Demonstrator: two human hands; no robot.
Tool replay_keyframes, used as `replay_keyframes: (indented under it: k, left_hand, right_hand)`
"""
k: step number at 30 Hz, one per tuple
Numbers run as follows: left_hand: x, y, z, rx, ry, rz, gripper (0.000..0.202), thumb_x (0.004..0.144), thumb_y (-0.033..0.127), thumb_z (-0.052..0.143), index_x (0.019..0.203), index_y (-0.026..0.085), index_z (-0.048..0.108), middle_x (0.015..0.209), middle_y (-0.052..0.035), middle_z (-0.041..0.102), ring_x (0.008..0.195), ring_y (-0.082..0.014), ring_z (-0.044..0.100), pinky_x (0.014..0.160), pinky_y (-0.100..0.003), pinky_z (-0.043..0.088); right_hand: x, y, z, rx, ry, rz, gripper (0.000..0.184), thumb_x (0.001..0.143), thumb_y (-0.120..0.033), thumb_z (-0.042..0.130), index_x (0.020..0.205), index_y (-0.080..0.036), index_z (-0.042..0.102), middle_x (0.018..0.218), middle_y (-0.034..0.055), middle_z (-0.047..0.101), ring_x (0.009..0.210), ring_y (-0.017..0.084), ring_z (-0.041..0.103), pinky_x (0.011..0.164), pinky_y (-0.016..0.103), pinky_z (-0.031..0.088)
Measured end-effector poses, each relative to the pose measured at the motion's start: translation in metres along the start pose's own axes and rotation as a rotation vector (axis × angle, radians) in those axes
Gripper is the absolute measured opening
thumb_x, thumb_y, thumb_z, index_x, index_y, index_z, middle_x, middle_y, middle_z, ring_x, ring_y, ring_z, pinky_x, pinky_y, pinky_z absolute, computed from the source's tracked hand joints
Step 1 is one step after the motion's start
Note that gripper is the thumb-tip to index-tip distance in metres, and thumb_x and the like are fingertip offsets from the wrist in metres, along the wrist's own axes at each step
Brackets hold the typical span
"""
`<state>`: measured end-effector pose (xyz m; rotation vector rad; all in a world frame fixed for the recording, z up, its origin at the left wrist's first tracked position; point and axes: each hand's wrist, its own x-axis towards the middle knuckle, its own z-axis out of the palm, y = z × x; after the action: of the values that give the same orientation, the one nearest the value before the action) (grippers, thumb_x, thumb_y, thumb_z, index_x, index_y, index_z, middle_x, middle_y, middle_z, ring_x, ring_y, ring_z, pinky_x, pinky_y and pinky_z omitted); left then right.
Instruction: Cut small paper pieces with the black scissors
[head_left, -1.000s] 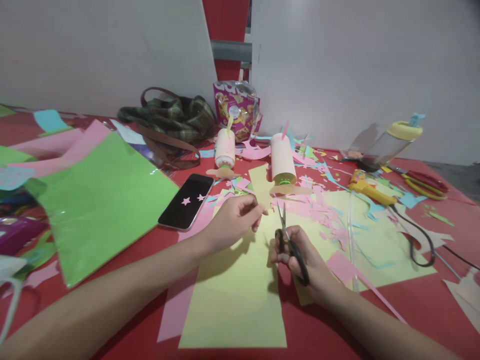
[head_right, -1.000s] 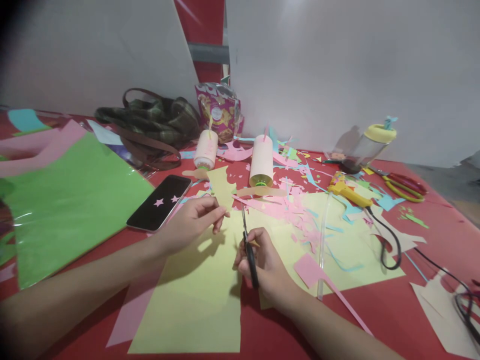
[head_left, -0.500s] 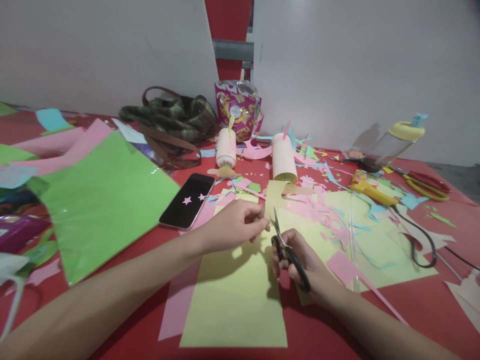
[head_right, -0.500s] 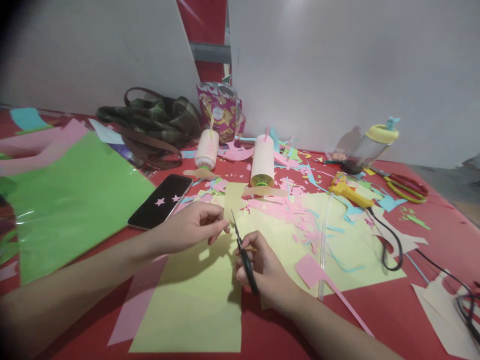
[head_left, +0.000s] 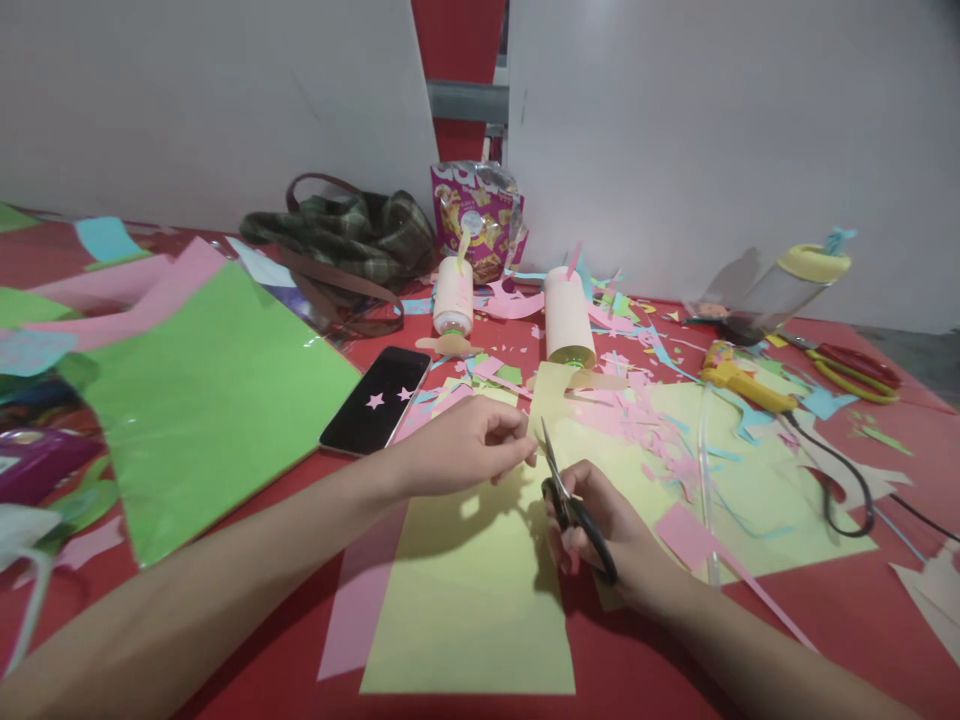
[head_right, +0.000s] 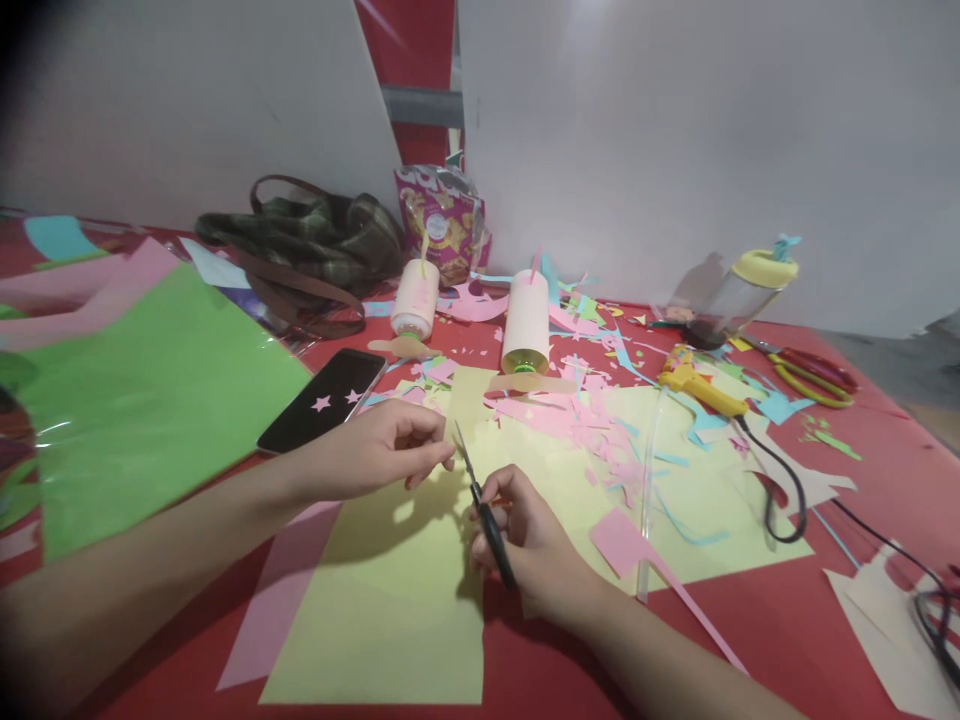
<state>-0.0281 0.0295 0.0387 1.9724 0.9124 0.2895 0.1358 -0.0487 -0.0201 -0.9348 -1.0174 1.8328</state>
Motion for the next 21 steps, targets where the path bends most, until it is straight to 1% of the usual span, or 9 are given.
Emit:
replay_keyframes:
  k: [5, 10, 13, 18, 21]
  left_hand:
    - [-0.001, 0.001, -0.004, 0.001, -0.026, 0.012, 0.025, 0.075, 0.027, 0.04, 0.054, 0.014, 0.046, 0.047, 0.0039, 0.045, 0.044, -0.0051, 0.039, 0.044, -0.015, 0.03]
    - [-0.002, -0.001, -0.009, 0.011, -0.097, -0.018, 0.024, 0.075, 0.029, 0.04, 0.061, 0.014, 0.053, 0.048, 0.0036, 0.046, 0.042, -0.0051, 0.04, 0.04, -0.015, 0.029]
    - [-0.002, 0.0, -0.012, 0.02, -0.12, -0.023, 0.023, 0.074, 0.028, 0.041, 0.064, 0.013, 0.055, 0.047, 0.0035, 0.046, 0.042, -0.0052, 0.041, 0.04, -0.015, 0.03]
    - [-0.002, 0.001, -0.016, 0.009, -0.152, -0.054, 0.022, 0.072, 0.029, 0.044, 0.064, 0.013, 0.057, 0.045, 0.0038, 0.046, 0.042, -0.0053, 0.041, 0.039, -0.015, 0.028]
    - [-0.002, -0.001, -0.018, -0.008, -0.177, -0.058, 0.022, 0.071, 0.029, 0.045, 0.062, 0.013, 0.057, 0.045, 0.0035, 0.047, 0.041, -0.0054, 0.041, 0.039, -0.015, 0.028]
  right_hand:
    - [-0.001, -0.001, 0.002, 0.004, 0.002, 0.009, 0.04, 0.057, -0.036, 0.067, 0.072, -0.021, 0.033, 0.06, -0.0075, 0.046, 0.039, 0.003, 0.042, 0.038, 0.015, 0.03]
    - [-0.001, -0.001, 0.002, 0.012, -0.007, 0.029, 0.039, 0.058, -0.036, 0.066, 0.072, -0.021, 0.032, 0.058, -0.0082, 0.046, 0.035, 0.002, 0.041, 0.034, 0.014, 0.027]
    - [-0.001, -0.001, 0.002, 0.016, -0.005, 0.026, 0.043, 0.054, -0.039, 0.068, 0.071, -0.021, 0.033, 0.059, -0.0076, 0.048, 0.034, 0.002, 0.041, 0.032, 0.014, 0.028]
    - [-0.001, 0.001, 0.0, 0.004, -0.023, 0.046, 0.041, 0.055, -0.036, 0.068, 0.072, -0.021, 0.034, 0.049, -0.0091, 0.047, 0.031, 0.004, 0.041, 0.029, 0.013, 0.028]
    - [-0.002, 0.003, -0.002, 0.022, -0.037, 0.051, 0.041, 0.055, -0.036, 0.068, 0.072, -0.021, 0.034, 0.048, -0.0087, 0.049, 0.03, 0.004, 0.042, 0.029, 0.013, 0.029]
